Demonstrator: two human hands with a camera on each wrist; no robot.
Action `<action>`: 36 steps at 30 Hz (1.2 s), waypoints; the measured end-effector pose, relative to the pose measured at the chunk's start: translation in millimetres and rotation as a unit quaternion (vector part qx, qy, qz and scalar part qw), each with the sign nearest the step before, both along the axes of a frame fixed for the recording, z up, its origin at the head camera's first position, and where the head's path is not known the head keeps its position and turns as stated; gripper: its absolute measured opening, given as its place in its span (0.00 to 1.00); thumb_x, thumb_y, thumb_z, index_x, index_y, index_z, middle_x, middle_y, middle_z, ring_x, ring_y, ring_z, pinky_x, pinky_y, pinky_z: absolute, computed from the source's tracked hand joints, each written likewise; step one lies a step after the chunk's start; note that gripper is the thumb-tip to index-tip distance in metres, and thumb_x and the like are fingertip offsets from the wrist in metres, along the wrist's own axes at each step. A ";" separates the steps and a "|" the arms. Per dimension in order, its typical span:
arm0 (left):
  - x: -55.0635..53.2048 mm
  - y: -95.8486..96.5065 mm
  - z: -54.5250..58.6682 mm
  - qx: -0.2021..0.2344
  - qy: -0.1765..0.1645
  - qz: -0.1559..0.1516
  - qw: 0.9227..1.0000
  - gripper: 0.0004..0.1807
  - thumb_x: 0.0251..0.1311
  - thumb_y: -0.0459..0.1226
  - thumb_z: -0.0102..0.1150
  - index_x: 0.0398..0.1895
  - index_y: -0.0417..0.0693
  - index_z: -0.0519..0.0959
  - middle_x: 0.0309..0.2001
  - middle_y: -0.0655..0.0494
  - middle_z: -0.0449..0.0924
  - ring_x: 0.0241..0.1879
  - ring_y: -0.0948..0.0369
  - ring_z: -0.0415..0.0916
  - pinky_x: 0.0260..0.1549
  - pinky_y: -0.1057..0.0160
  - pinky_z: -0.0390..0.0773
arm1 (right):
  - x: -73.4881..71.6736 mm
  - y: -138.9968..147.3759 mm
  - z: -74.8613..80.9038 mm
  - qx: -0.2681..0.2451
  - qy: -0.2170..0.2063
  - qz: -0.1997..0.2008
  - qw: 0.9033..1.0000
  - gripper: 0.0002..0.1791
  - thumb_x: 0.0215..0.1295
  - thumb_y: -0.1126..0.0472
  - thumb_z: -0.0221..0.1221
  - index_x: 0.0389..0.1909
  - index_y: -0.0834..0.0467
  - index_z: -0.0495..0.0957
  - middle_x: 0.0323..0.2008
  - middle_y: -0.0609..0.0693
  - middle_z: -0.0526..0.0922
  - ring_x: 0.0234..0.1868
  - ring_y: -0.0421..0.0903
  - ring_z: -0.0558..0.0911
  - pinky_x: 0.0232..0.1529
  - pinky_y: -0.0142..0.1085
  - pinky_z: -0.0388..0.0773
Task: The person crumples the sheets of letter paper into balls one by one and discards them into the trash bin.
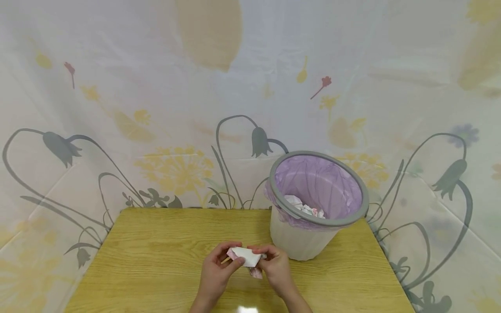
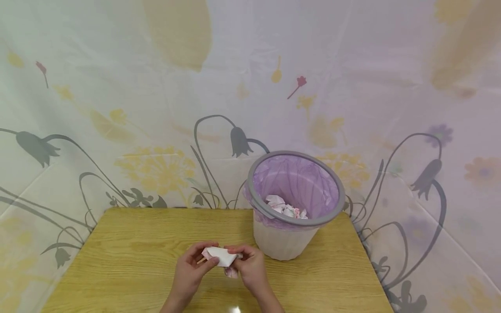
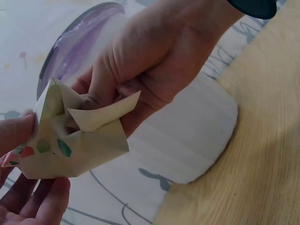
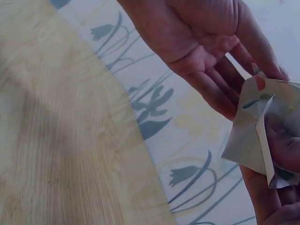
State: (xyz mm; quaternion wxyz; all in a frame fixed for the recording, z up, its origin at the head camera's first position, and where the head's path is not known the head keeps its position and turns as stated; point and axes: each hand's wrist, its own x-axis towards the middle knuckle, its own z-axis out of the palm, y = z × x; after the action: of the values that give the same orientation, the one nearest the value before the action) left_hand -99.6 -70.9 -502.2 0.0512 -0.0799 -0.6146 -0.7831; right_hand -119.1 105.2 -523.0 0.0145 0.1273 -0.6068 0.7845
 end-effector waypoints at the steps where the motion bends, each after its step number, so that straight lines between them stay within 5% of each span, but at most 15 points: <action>1: 0.0 0.4 -0.8 0.000 0.004 0.008 1.000 0.19 0.54 0.24 0.70 0.50 0.30 0.79 0.48 0.43 0.82 0.47 0.56 0.82 0.41 0.60 0.84 | 0.3 0.1 0.8 0.000 -0.001 0.004 1.000 0.08 0.53 0.81 0.61 0.36 0.76 0.79 0.41 0.54 0.88 0.36 0.44 0.86 0.31 0.31 0.81; 5: -0.9 2.4 -3.7 -0.002 0.022 0.052 0.998 0.18 0.52 0.23 0.70 0.47 0.28 0.80 0.44 0.45 0.84 0.44 0.57 0.83 0.38 0.60 0.85 | 1.7 -0.6 1.7 0.000 0.001 0.025 1.000 0.10 0.55 0.80 0.61 0.40 0.76 0.80 0.43 0.53 0.87 0.45 0.48 0.85 0.42 0.36 0.83; 13: -4.5 5.0 -7.1 -0.019 0.085 0.116 0.989 0.13 0.47 0.21 0.72 0.38 0.31 0.83 0.39 0.33 0.83 0.39 0.59 0.84 0.32 0.60 0.85 | 4.7 -1.4 0.0 0.016 0.001 0.043 0.999 0.14 0.59 0.77 0.61 0.48 0.71 0.80 0.49 0.52 0.85 0.48 0.46 0.83 0.45 0.35 0.82; 18: -6.2 4.7 -6.1 -0.043 0.147 0.140 0.978 0.12 0.46 0.20 0.71 0.36 0.33 0.83 0.37 0.35 0.84 0.39 0.61 0.84 0.31 0.61 0.85 | 4.0 1.9 -0.9 -0.020 0.038 0.126 0.991 0.19 0.69 0.74 0.52 0.60 0.73 0.71 0.63 0.66 0.73 0.57 0.49 0.78 0.52 0.39 0.80; 22: -5.9 4.7 -5.7 -0.064 0.176 0.141 0.972 0.12 0.46 0.21 0.72 0.32 0.39 0.83 0.37 0.39 0.85 0.39 0.58 0.84 0.30 0.60 0.85 | 3.2 3.8 0.2 -0.040 0.016 0.167 0.985 0.22 0.74 0.70 0.47 0.65 0.76 0.63 0.65 0.67 0.69 0.57 0.48 0.78 0.50 0.37 0.81; 31: -8.2 5.2 -7.4 -0.126 0.269 0.165 0.941 0.15 0.42 0.17 0.73 0.32 0.40 0.82 0.36 0.39 0.84 0.39 0.59 0.84 0.27 0.65 0.84 | 5.9 -2.1 4.6 -0.007 -0.082 0.106 0.991 0.32 0.69 0.71 0.57 0.69 0.78 0.56 0.54 0.60 0.78 0.46 0.45 0.84 0.47 0.39 0.83; 36: -9.4 4.7 -9.3 -0.137 0.292 0.162 0.933 0.17 0.41 0.16 0.72 0.31 0.40 0.82 0.36 0.39 0.84 0.38 0.57 0.85 0.27 0.65 0.84 | 9.0 -5.2 5.0 0.002 -0.093 0.077 0.993 0.31 0.68 0.71 0.59 0.67 0.77 0.60 0.49 0.59 0.82 0.43 0.44 0.84 0.44 0.36 0.83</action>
State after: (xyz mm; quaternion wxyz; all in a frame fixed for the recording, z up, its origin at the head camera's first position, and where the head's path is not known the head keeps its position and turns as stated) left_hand -109.0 -66.2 -511.5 0.3432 -0.2106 -0.6781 -0.6148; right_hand -110.1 100.0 -518.0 -0.1023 0.1003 -0.5952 0.7907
